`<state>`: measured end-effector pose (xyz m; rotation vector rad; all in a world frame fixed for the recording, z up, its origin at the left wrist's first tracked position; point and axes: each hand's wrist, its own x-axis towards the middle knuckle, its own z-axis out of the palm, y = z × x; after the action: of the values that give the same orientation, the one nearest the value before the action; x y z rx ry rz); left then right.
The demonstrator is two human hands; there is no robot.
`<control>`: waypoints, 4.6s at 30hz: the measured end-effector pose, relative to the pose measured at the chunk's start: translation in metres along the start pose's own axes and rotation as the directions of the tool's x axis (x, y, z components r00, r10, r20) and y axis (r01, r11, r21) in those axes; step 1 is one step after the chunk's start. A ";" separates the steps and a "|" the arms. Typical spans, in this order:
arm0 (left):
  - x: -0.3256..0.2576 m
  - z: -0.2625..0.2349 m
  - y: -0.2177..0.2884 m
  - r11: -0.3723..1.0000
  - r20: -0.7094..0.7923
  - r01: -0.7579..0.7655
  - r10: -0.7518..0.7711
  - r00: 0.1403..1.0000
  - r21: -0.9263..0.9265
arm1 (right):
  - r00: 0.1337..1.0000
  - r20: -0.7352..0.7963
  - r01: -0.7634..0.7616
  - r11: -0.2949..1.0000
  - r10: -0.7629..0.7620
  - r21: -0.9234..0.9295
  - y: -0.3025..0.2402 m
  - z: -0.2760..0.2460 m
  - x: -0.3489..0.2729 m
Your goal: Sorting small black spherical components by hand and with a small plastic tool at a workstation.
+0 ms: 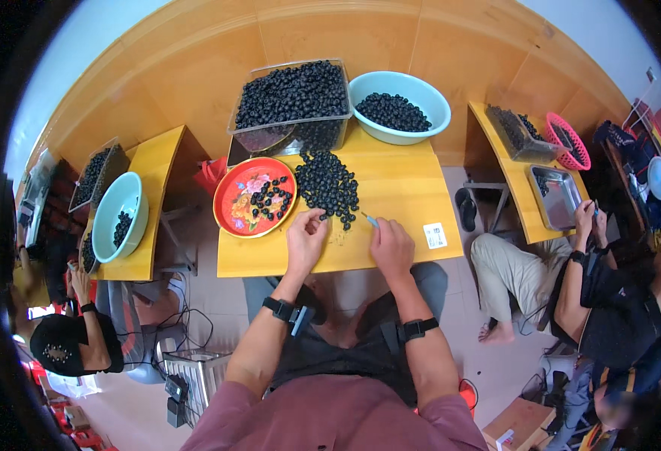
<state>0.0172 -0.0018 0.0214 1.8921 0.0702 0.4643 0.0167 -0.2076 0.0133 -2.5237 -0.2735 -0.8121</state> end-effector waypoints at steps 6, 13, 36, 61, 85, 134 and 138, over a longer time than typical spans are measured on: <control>0.002 -0.006 0.000 0.998 -0.013 -0.058 0.058 0.998 -0.037 | 1.000 -0.019 -0.003 1.000 0.003 0.011 -0.005 -0.007 0.003; -0.001 -0.004 -0.001 0.994 -0.057 -0.109 0.111 0.992 0.022 | 1.000 -0.029 0.000 0.999 0.001 0.040 -0.002 -0.005 0.002; -0.002 0.000 -0.009 0.997 0.033 0.058 -0.057 0.998 -0.043 | 0.999 0.038 0.001 1.000 -0.002 0.025 -0.005 0.001 0.009; -0.022 0.014 0.005 0.989 0.117 0.043 -0.026 0.993 -0.138 | 0.939 0.020 0.344 0.939 -0.344 0.023 -0.023 -0.002 0.002; -0.021 0.003 0.000 0.916 0.110 0.080 -0.040 0.993 -0.393 | 0.979 0.034 0.199 0.980 -0.199 -0.005 -0.029 0.001 0.003; -0.008 0.013 0.002 0.990 0.124 0.066 -0.051 0.991 -0.124 | 0.989 -0.012 0.146 0.989 -0.146 -0.028 -0.027 -0.004 -0.002; -0.010 0.014 0.004 0.986 0.147 0.037 -0.013 0.989 -0.163 | 0.969 0.019 0.246 0.969 -0.246 0.016 -0.026 -0.007 0.000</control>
<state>0.0121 -0.0188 0.0183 1.7538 -0.0408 0.3039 0.0050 -0.1882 0.0281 -2.5179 -0.6071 -0.8736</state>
